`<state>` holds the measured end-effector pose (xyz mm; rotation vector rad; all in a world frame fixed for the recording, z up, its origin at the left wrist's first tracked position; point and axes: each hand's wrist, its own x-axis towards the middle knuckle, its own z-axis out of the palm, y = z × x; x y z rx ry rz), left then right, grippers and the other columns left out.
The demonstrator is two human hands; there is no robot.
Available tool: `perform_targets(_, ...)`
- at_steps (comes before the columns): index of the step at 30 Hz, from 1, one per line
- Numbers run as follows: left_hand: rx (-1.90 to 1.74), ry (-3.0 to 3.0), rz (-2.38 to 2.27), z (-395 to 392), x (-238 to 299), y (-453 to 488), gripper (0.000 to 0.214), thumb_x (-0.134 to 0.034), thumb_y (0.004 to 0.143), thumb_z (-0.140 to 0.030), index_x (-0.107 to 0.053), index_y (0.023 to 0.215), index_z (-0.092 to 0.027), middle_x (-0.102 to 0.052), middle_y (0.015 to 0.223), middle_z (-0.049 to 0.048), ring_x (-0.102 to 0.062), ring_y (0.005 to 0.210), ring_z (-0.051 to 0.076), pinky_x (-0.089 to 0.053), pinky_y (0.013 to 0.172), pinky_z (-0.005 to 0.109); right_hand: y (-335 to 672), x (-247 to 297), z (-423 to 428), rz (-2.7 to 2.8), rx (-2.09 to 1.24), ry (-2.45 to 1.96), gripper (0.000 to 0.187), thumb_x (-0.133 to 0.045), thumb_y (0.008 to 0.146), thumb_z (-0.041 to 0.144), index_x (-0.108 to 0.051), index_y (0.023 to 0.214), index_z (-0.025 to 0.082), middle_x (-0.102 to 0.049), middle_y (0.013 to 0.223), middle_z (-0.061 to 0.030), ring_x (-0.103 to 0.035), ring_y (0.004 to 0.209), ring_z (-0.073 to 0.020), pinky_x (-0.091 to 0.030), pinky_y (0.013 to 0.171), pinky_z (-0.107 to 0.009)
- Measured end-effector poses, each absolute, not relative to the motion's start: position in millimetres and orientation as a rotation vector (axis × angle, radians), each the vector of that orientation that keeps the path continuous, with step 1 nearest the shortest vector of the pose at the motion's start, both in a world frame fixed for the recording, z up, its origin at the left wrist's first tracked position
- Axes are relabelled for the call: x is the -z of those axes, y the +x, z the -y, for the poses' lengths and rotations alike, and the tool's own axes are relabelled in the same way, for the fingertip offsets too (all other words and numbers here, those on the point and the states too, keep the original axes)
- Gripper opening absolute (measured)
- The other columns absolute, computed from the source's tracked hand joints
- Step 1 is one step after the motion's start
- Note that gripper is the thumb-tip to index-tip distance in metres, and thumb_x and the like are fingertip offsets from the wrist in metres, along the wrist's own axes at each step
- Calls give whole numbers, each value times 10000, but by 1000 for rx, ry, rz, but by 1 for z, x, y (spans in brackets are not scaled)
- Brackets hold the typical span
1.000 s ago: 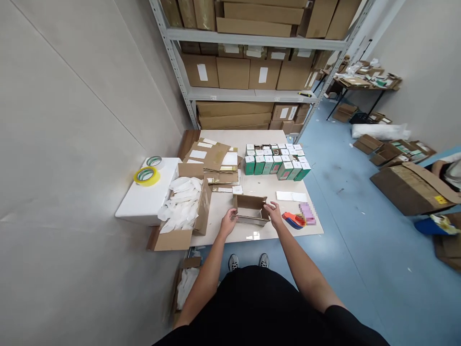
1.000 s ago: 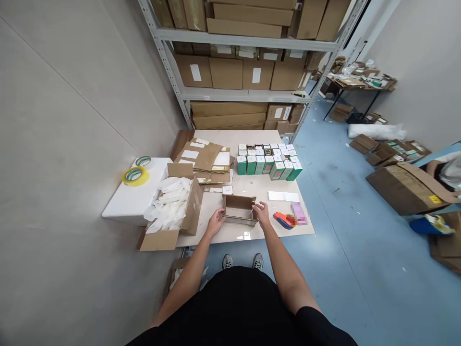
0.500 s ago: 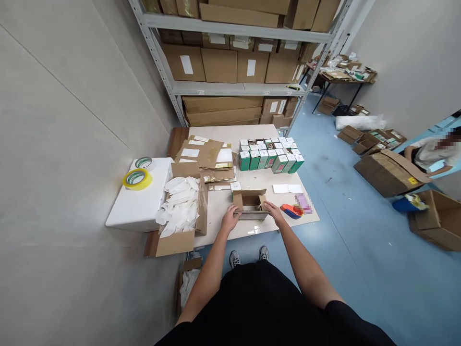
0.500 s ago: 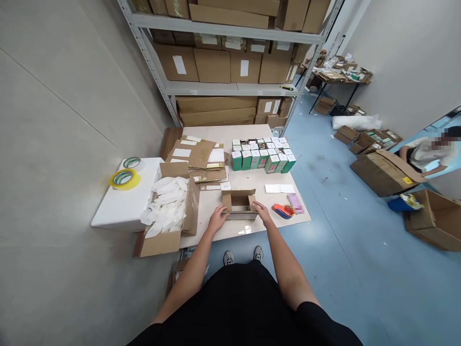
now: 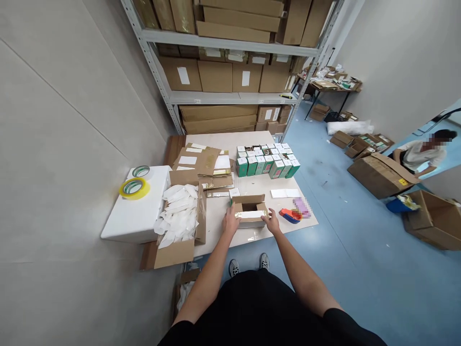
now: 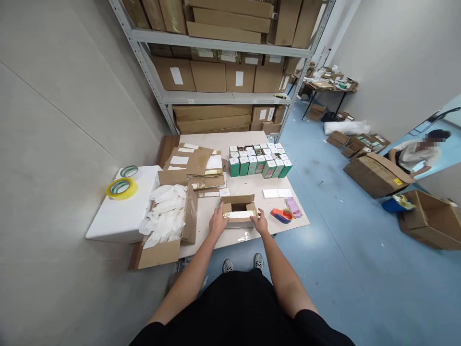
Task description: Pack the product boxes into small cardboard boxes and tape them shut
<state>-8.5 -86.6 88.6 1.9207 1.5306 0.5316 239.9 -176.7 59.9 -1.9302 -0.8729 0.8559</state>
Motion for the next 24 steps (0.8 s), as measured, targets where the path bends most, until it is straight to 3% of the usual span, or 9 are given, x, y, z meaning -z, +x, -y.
perform_targets(4,-433,2041,-1398,51,-103,-8,1158,-925,659,-396,-293,1627,-316,-106,1743,163,-477,1402,416,-501,1040,467,235,-54,177,854,-794,-1957,914,-711,723,633,-471,1504,223,-707,1256,-140,-727,933,-286,-542,862,-408)
perform_targets(8,-456,2050,-1272,34,-106,-7,1096,-973,588,-352,-446,1546,-277,-272,1694,167,-326,1509,433,-402,1159,532,234,-61,175,880,-764,-1962,915,-711,746,589,-441,1545,233,-722,1197,-117,-712,932,-288,-527,876,-400)
perform_targets(12,-459,2022,-1253,54,-87,-11,589,-813,815,-298,-633,1373,-247,-277,1701,140,-462,1432,399,-429,1149,513,231,-67,172,973,-671,-1968,842,-688,797,537,-443,1564,290,-683,1257,-94,-679,1004,-290,-511,896,-386)
perform_targets(14,-390,1934,-1292,66,-76,-15,486,-693,920,-337,-636,1394,-250,-252,1715,132,-525,1387,389,-484,1094,504,231,-68,170,1001,-681,-1948,772,-696,802,499,-503,1530,328,-667,1274,-81,-668,1022,-286,-506,886,-372)
perform_targets(16,-350,1853,-1320,75,-68,-17,528,-657,946,-397,-596,1455,-272,-255,1715,127,-554,1368,380,-505,1072,490,232,-68,167,1009,-726,-1950,691,-697,807,460,-568,1478,354,-668,1275,-67,-661,1025,-281,-497,884,-365)
perform_targets(20,-353,1805,-1314,79,-63,-13,802,-807,822,-454,-496,1544,-296,-258,1712,137,-570,1354,374,-490,1096,472,234,-68,160,1004,-830,-2004,602,-694,835,417,-617,1428,355,-724,1163,-61,-661,1021,-300,-482,894,-384)
perform_targets(24,-422,1844,-1288,85,-62,0,777,-803,831,-377,-504,1538,-253,-311,1686,166,-528,1397,375,-479,1109,470,242,-71,160,986,-868,-2099,627,-682,866,377,-569,1481,335,-754,976,-57,-685,951,-311,-481,880,-393)
